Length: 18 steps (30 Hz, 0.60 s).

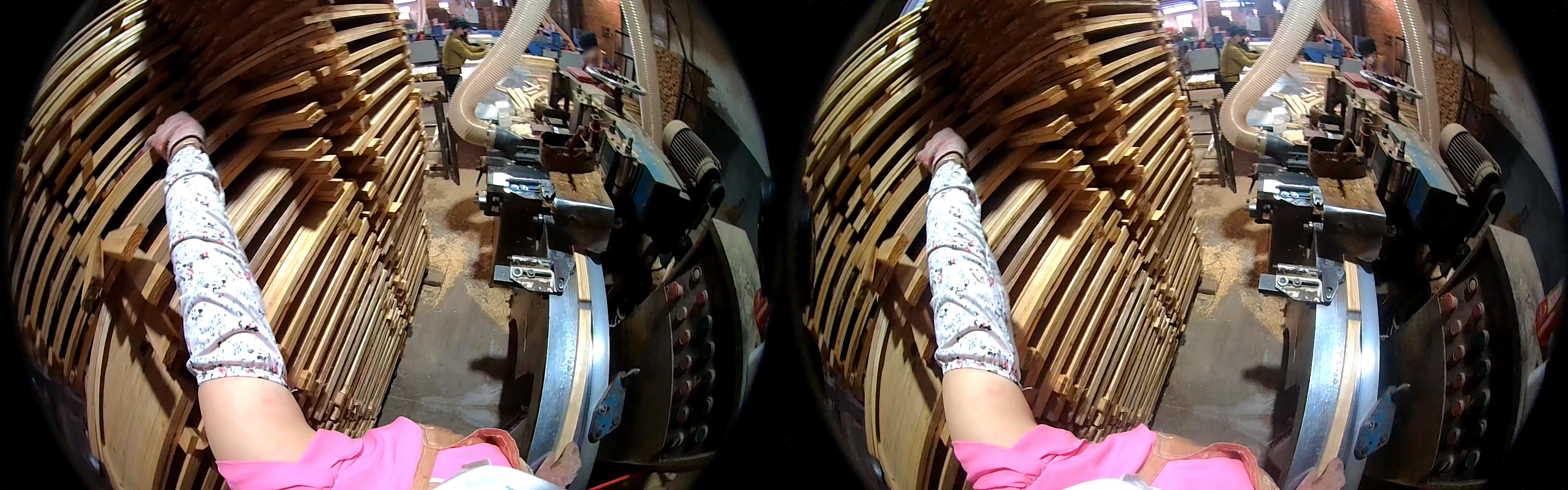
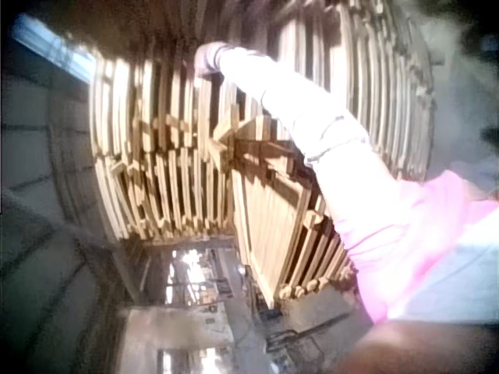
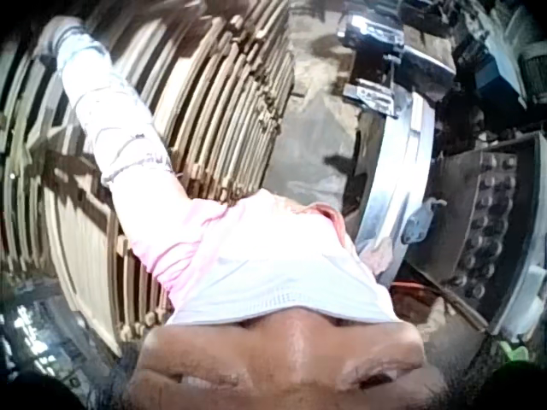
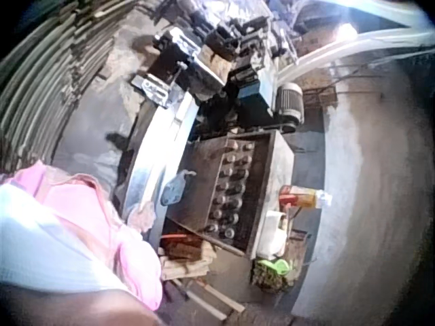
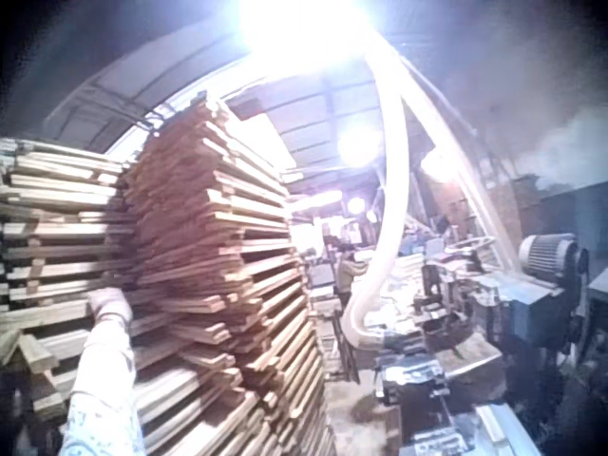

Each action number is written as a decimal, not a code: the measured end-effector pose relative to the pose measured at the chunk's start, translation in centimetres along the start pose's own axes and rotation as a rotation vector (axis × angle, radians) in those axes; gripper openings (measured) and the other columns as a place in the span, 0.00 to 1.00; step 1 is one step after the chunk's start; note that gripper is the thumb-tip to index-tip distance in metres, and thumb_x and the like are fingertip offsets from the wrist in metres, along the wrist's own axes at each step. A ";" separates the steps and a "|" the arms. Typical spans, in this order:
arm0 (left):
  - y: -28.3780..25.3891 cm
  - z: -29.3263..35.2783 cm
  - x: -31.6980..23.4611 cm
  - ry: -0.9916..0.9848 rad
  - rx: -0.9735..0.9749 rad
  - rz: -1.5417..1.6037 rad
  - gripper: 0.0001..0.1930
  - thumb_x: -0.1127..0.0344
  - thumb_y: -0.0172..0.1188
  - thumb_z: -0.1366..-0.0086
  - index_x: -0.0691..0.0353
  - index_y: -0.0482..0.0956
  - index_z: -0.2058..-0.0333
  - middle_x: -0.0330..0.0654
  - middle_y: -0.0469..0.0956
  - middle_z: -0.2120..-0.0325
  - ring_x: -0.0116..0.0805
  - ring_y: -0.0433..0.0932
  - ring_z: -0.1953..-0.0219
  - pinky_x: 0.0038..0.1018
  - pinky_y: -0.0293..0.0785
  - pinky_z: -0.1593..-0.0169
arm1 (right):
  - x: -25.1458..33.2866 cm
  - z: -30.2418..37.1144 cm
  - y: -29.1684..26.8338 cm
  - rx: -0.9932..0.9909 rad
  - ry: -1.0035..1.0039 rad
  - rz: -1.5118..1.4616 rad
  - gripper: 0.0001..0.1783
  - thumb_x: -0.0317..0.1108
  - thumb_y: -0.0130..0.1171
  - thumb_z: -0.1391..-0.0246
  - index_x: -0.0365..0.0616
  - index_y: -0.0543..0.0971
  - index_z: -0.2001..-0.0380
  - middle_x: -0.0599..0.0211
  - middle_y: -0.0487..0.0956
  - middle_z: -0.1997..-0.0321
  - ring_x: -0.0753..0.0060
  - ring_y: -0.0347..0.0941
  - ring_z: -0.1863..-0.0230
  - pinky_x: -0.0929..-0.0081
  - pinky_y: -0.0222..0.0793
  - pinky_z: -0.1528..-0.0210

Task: The person repeatedly picks up curved wooden slats from a large stack and feeds them into a woodworking machine. They guide the wood through the machine with both hands and then place the processed pieces onto a separate pile.

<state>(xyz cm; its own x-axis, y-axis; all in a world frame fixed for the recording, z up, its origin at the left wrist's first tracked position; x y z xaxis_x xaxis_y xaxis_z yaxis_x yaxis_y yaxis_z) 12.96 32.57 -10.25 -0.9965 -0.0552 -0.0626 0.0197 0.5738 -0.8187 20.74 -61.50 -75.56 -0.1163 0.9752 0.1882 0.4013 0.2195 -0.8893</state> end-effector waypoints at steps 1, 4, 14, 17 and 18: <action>0.5 -0.8 0.6 0.036 -0.030 -0.025 0.16 0.62 0.58 0.26 0.59 0.85 0.46 0.43 0.84 0.45 0.46 0.83 0.44 0.43 0.79 0.47 | 0.8 -0.6 0.5 0.027 -0.028 0.001 0.33 0.45 0.66 0.44 0.51 0.75 0.35 0.47 0.81 0.40 0.42 0.79 0.43 0.44 0.73 0.41; 1.3 -1.2 -4.1 0.190 -0.117 -0.015 0.13 0.68 0.58 0.29 0.63 0.89 0.54 0.46 0.88 0.53 0.52 0.88 0.52 0.47 0.84 0.58 | 4.6 -8.3 -1.1 0.051 -0.045 -0.010 0.23 0.38 0.60 0.43 0.38 0.81 0.47 0.49 0.81 0.44 0.41 0.76 0.45 0.47 0.71 0.42; -5.5 8.1 -6.1 0.358 -0.180 -0.118 0.15 0.64 0.57 0.28 0.55 0.86 0.47 0.48 0.83 0.44 0.49 0.83 0.42 0.43 0.82 0.42 | 10.8 -25.8 7.4 0.296 0.013 -0.083 0.24 0.37 0.66 0.45 0.51 0.82 0.44 0.61 0.83 0.44 0.52 0.75 0.41 0.56 0.68 0.35; -10.3 11.0 -5.7 0.484 -0.326 -0.145 0.17 0.57 0.58 0.28 0.57 0.83 0.47 0.47 0.84 0.46 0.50 0.83 0.43 0.45 0.81 0.42 | 13.5 -29.3 10.0 0.290 -0.012 -0.134 0.25 0.42 0.66 0.44 0.52 0.82 0.42 0.61 0.82 0.42 0.53 0.75 0.40 0.58 0.68 0.34; -10.3 12.1 -7.2 0.561 -0.392 -0.086 0.16 0.57 0.59 0.30 0.57 0.82 0.49 0.47 0.84 0.48 0.50 0.83 0.44 0.46 0.81 0.43 | 13.6 -30.6 10.3 0.268 -0.041 -0.138 0.27 0.44 0.66 0.44 0.51 0.81 0.41 0.60 0.82 0.41 0.51 0.75 0.40 0.57 0.68 0.34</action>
<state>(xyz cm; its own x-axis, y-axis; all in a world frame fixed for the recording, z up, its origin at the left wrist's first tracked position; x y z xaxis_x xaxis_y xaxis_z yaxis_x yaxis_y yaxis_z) 20.95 17.20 -8.23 -0.8867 0.2564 0.3847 0.0126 0.8452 -0.5343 51.12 -45.15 -69.42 -0.1921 0.9336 0.3024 0.1256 0.3290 -0.9359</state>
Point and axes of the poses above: each hand's wrist, its own z-axis away from the middle knuckle, its own y-axis out of the palm, x = y × z, the point moved 10 cm from there along -z, towards the middle knuckle
